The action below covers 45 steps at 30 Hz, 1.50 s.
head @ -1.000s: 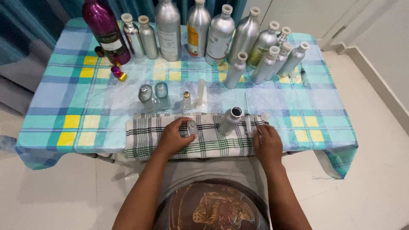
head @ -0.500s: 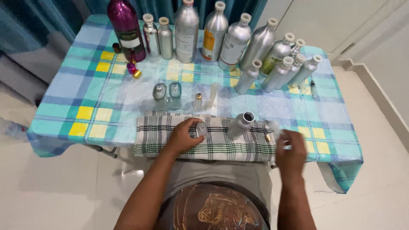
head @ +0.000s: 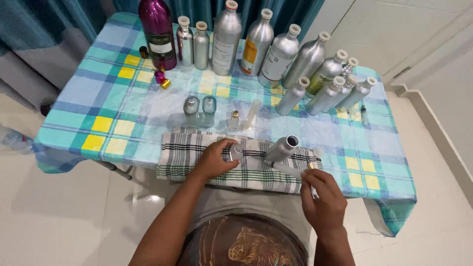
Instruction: Decanting perfume from large aluminum containers into smaller glass bottles using a syringe
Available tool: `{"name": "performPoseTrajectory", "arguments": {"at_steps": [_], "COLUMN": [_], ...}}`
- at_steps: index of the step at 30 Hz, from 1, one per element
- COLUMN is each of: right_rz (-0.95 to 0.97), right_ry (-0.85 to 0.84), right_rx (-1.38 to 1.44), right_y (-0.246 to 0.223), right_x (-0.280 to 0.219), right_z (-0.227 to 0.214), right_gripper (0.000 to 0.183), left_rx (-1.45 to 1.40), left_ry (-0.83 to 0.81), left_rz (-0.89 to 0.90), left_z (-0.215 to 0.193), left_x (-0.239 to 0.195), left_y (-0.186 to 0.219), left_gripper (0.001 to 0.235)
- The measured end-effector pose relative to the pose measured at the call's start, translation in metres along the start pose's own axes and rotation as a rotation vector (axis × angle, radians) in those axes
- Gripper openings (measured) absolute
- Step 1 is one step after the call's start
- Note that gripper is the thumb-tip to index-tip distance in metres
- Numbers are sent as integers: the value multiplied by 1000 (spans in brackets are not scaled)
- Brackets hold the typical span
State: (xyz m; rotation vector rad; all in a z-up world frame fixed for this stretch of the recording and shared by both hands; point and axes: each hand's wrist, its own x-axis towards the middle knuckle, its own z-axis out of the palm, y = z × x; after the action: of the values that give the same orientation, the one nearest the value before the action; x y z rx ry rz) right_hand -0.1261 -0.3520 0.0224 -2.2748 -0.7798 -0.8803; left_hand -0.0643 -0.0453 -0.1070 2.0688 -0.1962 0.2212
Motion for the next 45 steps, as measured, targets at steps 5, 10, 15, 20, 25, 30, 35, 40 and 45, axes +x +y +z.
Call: {"name": "performPoseTrajectory", "arguments": {"at_steps": [5, 10, 15, 20, 25, 30, 35, 40, 45], "right_rz": [-44, -96, -85, -108, -87, -153, -273, -456, -512], "right_ry": [-16, -89, -60, -137, -156, -162, -101, -39, -38], "right_rx": [30, 67, 195, 329, 335, 322, 213, 172, 161], "right_y": [0, 0, -8, -8, -16, -15, -9, -14, -16], "right_x": [5, 18, 44, 60, 73, 75, 78, 83, 88], "right_z": [10, 18, 45, 80, 83, 89, 96, 100, 101], "right_gripper": [12, 12, 17, 17, 15, 20, 14, 10, 17], "left_rx": [-8, -4, -103, -148, -176, 3, 231, 159, 117], "left_ry": [-83, -4, 11, -30, 53, 32, 102, 174, 232], "left_rz": [-141, -4, 36, 4, 108, 288, 538, 533, 540], "left_z": [-9, 3, -12, -8, -16, -16, 26, 36, 37], "left_x": [-2, 0, -6, -6, -1, 7, 24, 24, 26], "left_y": [18, -3, 14, 12, 38, 76, 21, 21, 24], "left_gripper": [55, 55, 58, 66, 84, 56, 29, 38, 36]}}
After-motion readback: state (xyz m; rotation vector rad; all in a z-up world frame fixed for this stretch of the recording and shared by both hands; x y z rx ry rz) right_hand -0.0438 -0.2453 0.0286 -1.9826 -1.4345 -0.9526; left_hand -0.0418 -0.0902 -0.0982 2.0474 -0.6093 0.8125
